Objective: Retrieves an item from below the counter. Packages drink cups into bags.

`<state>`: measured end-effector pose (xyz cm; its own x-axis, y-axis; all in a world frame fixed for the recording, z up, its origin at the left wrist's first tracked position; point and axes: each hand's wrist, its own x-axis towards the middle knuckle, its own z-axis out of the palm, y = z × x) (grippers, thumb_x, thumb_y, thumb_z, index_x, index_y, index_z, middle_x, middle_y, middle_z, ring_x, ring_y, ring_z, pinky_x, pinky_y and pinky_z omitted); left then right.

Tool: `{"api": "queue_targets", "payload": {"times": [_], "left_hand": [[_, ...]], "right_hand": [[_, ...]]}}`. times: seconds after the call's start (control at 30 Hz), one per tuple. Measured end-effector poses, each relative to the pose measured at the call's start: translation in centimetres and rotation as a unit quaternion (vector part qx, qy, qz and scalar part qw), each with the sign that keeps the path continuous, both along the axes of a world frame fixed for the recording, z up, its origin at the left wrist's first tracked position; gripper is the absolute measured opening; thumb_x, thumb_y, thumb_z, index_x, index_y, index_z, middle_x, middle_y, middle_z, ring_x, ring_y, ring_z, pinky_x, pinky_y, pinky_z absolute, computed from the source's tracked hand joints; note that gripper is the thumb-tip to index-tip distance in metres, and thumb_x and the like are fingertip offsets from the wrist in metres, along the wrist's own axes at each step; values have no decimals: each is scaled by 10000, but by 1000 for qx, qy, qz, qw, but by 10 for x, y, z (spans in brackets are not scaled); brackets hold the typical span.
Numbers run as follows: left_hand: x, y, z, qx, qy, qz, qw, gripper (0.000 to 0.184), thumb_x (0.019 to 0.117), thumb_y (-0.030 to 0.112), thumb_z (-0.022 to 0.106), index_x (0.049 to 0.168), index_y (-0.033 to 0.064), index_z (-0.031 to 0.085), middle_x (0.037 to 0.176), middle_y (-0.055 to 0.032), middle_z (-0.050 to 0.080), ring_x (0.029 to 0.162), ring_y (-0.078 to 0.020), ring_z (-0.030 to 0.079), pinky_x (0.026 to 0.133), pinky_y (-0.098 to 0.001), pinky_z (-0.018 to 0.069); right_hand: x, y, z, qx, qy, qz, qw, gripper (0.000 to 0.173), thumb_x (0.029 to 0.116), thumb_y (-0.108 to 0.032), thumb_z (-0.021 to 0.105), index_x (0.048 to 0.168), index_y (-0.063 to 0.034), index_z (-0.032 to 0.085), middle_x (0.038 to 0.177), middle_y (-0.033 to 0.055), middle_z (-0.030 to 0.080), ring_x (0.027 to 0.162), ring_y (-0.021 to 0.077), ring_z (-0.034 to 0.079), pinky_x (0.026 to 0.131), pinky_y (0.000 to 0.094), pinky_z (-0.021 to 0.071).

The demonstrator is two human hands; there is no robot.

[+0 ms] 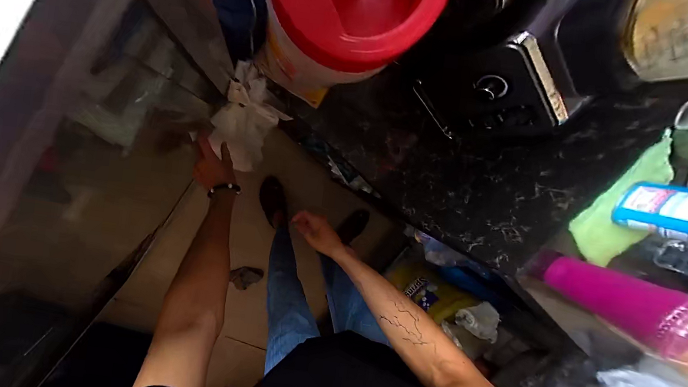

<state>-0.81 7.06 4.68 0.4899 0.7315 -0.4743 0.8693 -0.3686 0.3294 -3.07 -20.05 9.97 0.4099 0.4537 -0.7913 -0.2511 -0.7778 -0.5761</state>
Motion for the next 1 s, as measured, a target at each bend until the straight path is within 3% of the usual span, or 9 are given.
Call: {"api": "queue_targets", "payload": {"times": [0.17, 0.3, 0.37, 0.47, 0.57, 0.63, 0.8, 0.9, 1.0], "left_hand": [[21, 3, -14, 48, 16, 7, 999, 418, 1080, 375, 408, 1383, 195, 633, 1362, -123, 650, 1190, -351, 653, 962, -582, 495], [4, -5, 8, -12, -18, -54, 998, 416, 1053, 306, 487, 1340, 42, 630, 1436, -263, 523, 1331, -429, 507, 1113, -550, 408], [-9, -11, 31, -84, -53, -91, 991, 432, 1036, 272, 543, 1346, -26, 586, 1351, -315, 569, 1294, -495, 508, 1099, -643, 375], [-32, -17, 43, -299, -75, -40, 950, 582, 1029, 240, 611, 1501, 42, 334, 1258, -269, 633, 1089, -421, 664, 896, -572, 560], [-40, -20, 45, -457, -104, 97, 878, 524, 1009, 143, 620, 1490, 113, 416, 1286, -215, 631, 1084, -330, 655, 880, -518, 557], [-40, -18, 45, -461, -124, 158, 864, 442, 1002, 98, 623, 1425, 67, 499, 1226, -198, 657, 1015, -283, 673, 852, -480, 570], [-53, -7, 72, -457, -141, 196, 856, 519, 929, 14, 694, 1408, 109, 520, 1098, -149, 692, 880, -216, 689, 781, -391, 586], [-55, -3, 83, -417, -158, 159, 881, 556, 862, -43, 740, 1375, 50, 545, 1035, -150, 707, 834, -196, 699, 778, -377, 599], [-58, 14, 90, -298, -141, 97, 939, 454, 910, 44, 734, 1336, 8, 581, 1068, -164, 709, 905, -222, 700, 844, -411, 583]], "right_hand": [[0, -3, 3, 0, -12, -32, 999, 259, 1035, -91, 534, 1257, -16, 645, 1116, 188, 699, 1001, 291, 699, 917, 480, 567], [1, 5, 9, 25, -4, -65, 998, 256, 1047, -130, 523, 1238, -18, 653, 1074, 176, 701, 958, 267, 693, 892, 467, 566], [9, 25, 10, 54, -9, -92, 994, 270, 1058, -155, 502, 1245, -29, 652, 1109, 157, 699, 965, 227, 691, 889, 425, 567], [14, 67, 1, 117, -47, -158, 979, 252, 1015, -110, 591, 1241, -10, 640, 1189, 176, 669, 1036, 251, 678, 891, 431, 583], [16, 93, -18, 141, -58, -197, 969, 512, 865, -143, 819, 1289, -14, 563, 1246, 202, 598, 1054, 292, 652, 858, 446, 590], [16, 100, -28, 156, -47, -210, 964, 517, 806, -162, 871, 1221, 0, 607, 1087, 171, 677, 941, 242, 691, 828, 413, 604], [25, 94, 0, 195, 27, -248, 949, 159, 933, -58, 722, 1043, 53, 700, 939, 127, 727, 841, 157, 704, 806, 342, 607], [38, 84, 11, 160, 32, -280, 946, 186, 991, -83, 650, 1095, 68, 674, 924, 141, 725, 814, 174, 712, 786, 360, 617], [51, 67, 10, 83, -11, -333, 939, 251, 1048, -121, 552, 1203, 65, 618, 1004, 181, 690, 874, 203, 675, 815, 382, 576]]}}
